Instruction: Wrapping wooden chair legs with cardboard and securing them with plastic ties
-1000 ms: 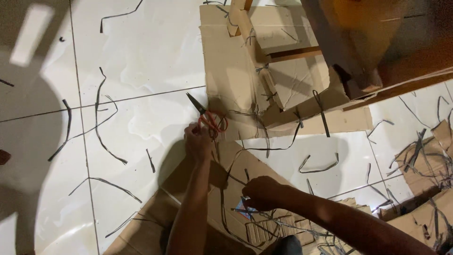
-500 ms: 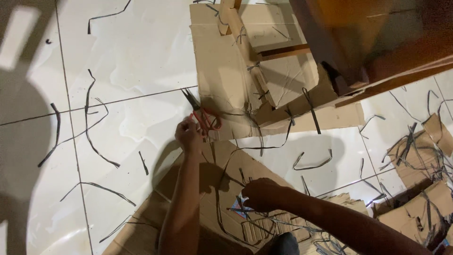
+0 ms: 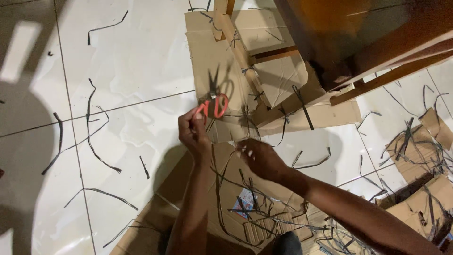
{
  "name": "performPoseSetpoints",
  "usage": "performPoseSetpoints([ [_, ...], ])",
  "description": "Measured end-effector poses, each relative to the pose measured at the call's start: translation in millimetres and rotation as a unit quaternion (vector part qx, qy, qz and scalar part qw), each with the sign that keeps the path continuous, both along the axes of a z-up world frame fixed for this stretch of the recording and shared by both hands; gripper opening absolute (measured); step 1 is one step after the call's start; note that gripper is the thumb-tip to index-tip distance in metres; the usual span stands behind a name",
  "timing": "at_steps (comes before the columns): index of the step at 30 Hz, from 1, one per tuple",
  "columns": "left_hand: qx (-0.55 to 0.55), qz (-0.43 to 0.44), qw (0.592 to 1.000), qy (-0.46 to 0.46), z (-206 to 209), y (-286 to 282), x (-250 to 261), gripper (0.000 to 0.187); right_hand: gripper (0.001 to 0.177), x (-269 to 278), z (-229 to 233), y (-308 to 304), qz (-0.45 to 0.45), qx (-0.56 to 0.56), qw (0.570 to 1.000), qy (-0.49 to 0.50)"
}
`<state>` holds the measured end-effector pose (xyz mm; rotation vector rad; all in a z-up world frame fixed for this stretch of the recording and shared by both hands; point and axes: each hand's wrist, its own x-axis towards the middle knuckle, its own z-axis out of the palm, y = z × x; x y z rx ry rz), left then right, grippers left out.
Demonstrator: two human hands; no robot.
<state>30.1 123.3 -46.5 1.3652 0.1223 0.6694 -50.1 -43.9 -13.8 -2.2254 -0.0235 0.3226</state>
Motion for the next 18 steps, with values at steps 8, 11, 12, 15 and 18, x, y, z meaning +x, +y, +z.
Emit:
performPoseSetpoints([
  [8,-0.037,0.036,0.996,0.069,12.8,-53.1,-58.1,0.027,0.042,17.4,36.3,16.5,-0.064,0.04,0.98,-0.185],
  [11,-0.062,0.025,0.995,0.078,26.8,-54.9,-78.1,0.027,0.044,9.8,34.6,14.3,-0.059,0.03,0.976,-0.208],
  [12,-0.072,0.021,0.994,0.075,24.4,-54.6,-82.9,0.023,0.042,6.9,36.0,13.3,-0.055,0.015,0.974,-0.221],
  [15,-0.097,0.009,0.993,0.065,-3.5,-70.3,-90.0,0.022,0.052,-2.9,34.2,7.7,-0.043,0.012,0.976,-0.214],
  [18,-0.172,-0.021,0.984,0.034,58.4,-80.3,-98.3,0.022,0.067,-13.0,37.8,5.5,-0.043,0.058,0.983,-0.167],
])
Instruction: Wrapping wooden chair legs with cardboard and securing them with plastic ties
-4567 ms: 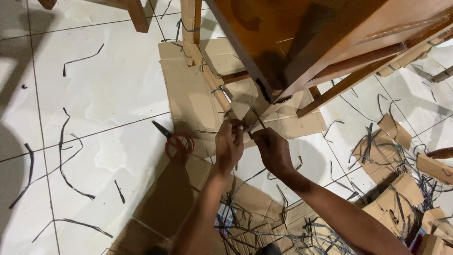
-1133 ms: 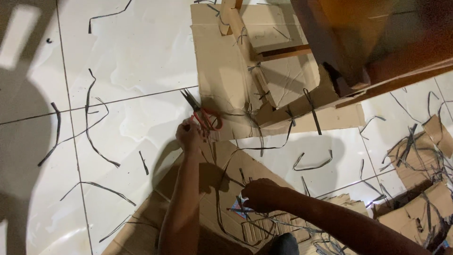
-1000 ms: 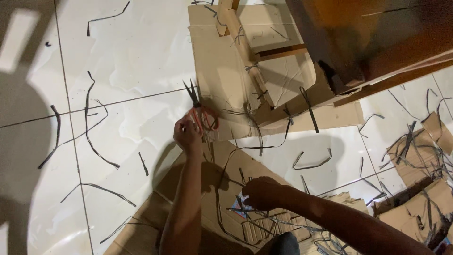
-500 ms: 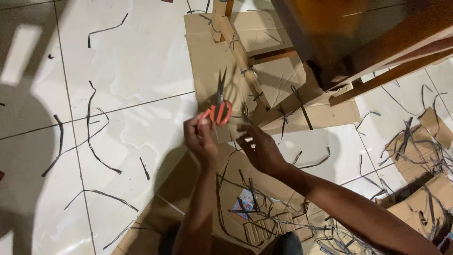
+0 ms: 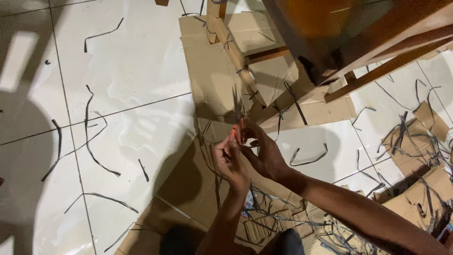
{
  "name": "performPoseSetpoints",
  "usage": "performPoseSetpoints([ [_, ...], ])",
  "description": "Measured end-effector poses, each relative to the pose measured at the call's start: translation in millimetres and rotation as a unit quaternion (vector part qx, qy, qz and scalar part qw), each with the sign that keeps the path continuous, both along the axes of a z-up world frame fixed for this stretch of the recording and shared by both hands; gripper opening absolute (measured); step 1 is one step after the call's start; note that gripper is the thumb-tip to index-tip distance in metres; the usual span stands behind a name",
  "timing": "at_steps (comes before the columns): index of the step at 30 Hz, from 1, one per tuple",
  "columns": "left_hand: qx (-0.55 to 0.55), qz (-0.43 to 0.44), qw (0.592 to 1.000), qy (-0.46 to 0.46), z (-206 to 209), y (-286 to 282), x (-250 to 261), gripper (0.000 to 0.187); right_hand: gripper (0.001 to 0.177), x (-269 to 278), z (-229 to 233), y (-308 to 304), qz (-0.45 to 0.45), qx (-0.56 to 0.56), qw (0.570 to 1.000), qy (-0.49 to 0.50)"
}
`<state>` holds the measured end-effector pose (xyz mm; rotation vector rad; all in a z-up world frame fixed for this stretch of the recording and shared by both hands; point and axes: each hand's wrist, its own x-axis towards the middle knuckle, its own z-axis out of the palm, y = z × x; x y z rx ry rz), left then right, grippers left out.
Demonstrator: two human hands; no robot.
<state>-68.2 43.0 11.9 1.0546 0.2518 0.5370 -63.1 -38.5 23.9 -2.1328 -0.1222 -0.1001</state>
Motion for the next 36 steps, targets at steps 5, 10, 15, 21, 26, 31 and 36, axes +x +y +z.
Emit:
performPoseSetpoints([
  [5,0.014,-0.038,0.999,-0.029,-40.5,-21.4,-21.8,0.014,0.076,-6.9,-2.1,-19.2,0.024,0.043,0.999,0.011],
  [10,0.044,-0.06,0.996,-0.051,6.6,-31.7,-33.1,0.01,0.083,-19.3,-6.1,-42.3,0.032,0.059,0.998,0.0],
  [15,0.255,-0.011,0.955,-0.149,-13.6,-30.2,-25.3,0.014,0.073,-37.2,12.8,-63.0,0.01,0.101,0.992,0.073],
  [21,0.121,-0.213,0.968,0.06,-16.2,-31.9,9.4,0.021,0.062,-70.9,6.9,-96.9,-0.013,0.063,0.991,0.114],
  [26,-0.012,-0.374,0.922,0.098,-54.4,-56.8,29.6,0.032,0.05,-76.0,-2.8,-140.3,0.011,0.068,0.993,0.097],
  [31,-0.047,-0.389,0.912,0.12,-59.8,-63.2,30.5,0.017,0.043,-78.4,-4.7,-169.7,0.036,0.09,0.986,0.138],
  [36,-0.026,-0.318,0.936,0.151,-81.4,-57.3,31.9,0.011,0.044,-64.3,20.3,-163.4,0.028,0.103,0.976,0.192],
])
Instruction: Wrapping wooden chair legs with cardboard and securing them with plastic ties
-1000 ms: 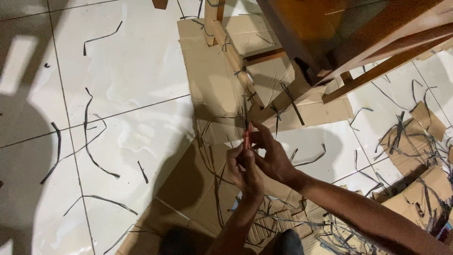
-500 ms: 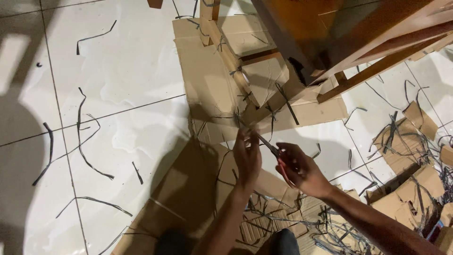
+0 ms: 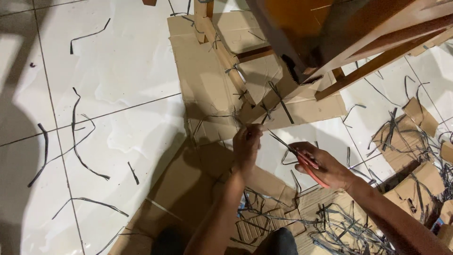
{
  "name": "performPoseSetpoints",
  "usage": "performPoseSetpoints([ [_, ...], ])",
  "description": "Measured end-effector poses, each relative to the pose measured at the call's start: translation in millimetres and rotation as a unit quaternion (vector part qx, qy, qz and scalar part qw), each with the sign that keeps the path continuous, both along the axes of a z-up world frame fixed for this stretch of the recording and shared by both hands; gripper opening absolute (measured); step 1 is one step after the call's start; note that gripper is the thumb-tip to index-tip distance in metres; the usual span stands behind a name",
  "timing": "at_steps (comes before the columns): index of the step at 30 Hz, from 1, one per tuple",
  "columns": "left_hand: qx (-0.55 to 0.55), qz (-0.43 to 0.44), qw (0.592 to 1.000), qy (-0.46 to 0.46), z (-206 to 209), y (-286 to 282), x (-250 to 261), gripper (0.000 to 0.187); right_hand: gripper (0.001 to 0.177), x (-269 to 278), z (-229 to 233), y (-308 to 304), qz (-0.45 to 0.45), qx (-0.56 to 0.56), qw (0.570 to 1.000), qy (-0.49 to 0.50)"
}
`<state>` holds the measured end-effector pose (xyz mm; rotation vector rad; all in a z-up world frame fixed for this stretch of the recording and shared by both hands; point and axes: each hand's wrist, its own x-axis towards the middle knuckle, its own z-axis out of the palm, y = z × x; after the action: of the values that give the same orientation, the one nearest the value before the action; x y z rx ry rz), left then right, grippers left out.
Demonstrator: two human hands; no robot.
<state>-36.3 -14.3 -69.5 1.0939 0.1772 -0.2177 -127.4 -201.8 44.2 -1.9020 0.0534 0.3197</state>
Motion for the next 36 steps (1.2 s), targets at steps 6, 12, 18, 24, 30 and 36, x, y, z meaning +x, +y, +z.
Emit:
performPoseSetpoints([
  [6,-0.002,0.037,0.999,-0.002,-30.3,-8.8,9.5,0.008,0.046,14.9,-0.4,2.8,-0.008,-0.05,0.997,0.06],
  [12,0.023,0.033,0.999,0.017,24.1,7.5,3.3,0.008,0.042,23.5,-23.7,9.3,-0.001,-0.068,0.994,0.089],
  [18,0.025,0.026,0.999,0.008,14.1,9.2,5.0,0.007,0.041,44.0,-36.5,2.7,0.044,-0.096,0.991,0.079],
  [24,0.047,0.014,0.999,-0.001,40.0,17.5,6.1,0.005,0.04,51.2,-18.0,3.8,0.062,-0.118,0.989,0.068],
  [30,0.06,-0.001,0.998,-0.018,20.2,13.7,8.1,0.006,0.035,52.6,-26.7,-4.7,0.065,-0.101,0.991,0.061],
  [36,0.058,0.005,0.998,-0.005,33.7,14.6,3.5,0.005,0.036,52.2,15.5,15.0,0.06,-0.085,0.993,0.054],
])
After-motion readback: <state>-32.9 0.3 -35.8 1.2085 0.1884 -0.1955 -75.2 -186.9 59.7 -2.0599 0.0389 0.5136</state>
